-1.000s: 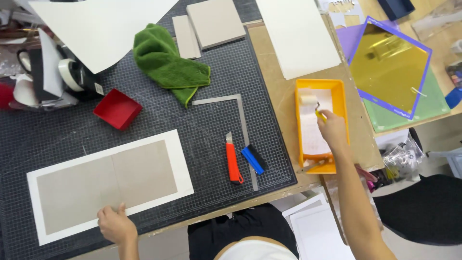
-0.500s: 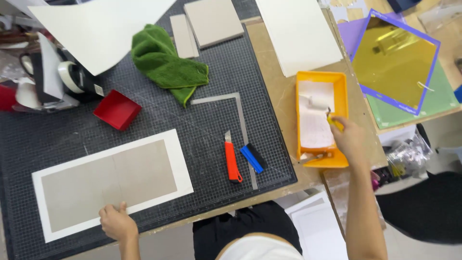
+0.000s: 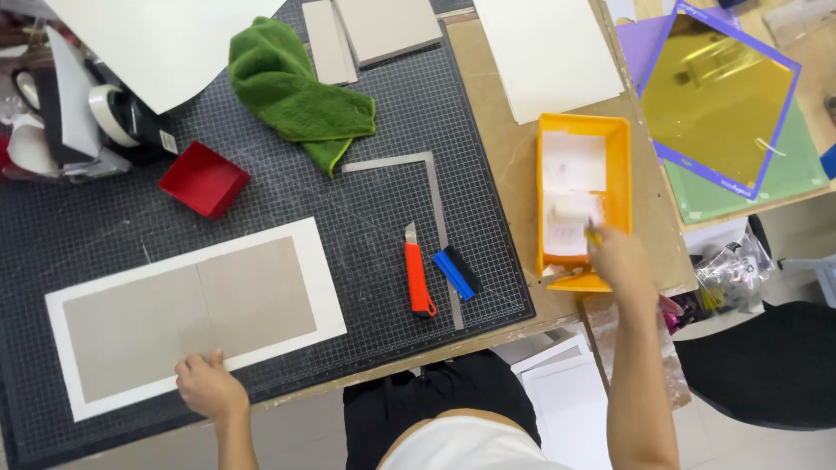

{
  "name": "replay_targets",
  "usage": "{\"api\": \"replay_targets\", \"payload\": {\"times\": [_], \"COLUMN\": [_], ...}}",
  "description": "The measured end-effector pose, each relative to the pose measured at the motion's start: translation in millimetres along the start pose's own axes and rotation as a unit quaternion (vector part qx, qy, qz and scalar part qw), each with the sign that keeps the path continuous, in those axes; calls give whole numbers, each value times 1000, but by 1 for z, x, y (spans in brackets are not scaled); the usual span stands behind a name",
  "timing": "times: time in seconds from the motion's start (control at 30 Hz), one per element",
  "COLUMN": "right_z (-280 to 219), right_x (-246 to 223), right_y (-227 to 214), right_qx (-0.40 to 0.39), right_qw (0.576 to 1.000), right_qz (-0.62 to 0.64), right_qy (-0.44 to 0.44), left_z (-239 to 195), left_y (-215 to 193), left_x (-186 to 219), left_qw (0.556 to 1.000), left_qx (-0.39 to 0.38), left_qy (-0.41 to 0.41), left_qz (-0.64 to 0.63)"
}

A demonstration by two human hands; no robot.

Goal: Assembling a hard cover by applying glue to a paper sheet with a roller and placing cardboard panels

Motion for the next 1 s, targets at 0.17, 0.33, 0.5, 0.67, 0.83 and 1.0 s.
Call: {"api": "replay_targets", "payload": {"times": [0.17,0.33,0.5,0.67,0.83,1.0], "right_z": [6,46,246,-146,-196,-193], "right_x": [27,37,37,-227,-345,-419], "right_y": [-1,6,53,27,113,154], "right_qx": [106,38,-206,-42,10,112], "right_qw": [991,998,831,905,851,725], "right_qz": [-23,50,516,279,-60,-300], "right_qy": [-75,-22,-9,-318,-522,-610], "left_z": [-3,-1,-2,32,128,194], "left_y": [-2,12,11,0,-4,89], "left_x": [2,-1,-19,-4,-5,25], "left_qw": [999,997,998,983,966,936], "left_qx": [24,35,44,-139,-213,-307], "left_qy": [20,-1,-30,-47,91,146], "left_qz": [-9,-64,26,-110,-116,-88]}}
Point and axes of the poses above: each hand's wrist, its own z-axis towards the middle knuckle, its own y-axis out of the palm, x = y × z, the point moved 3 cm from there along z, towards the middle knuckle, and after that the axes turned 7 degrees about -z, right-handed, at the moved point
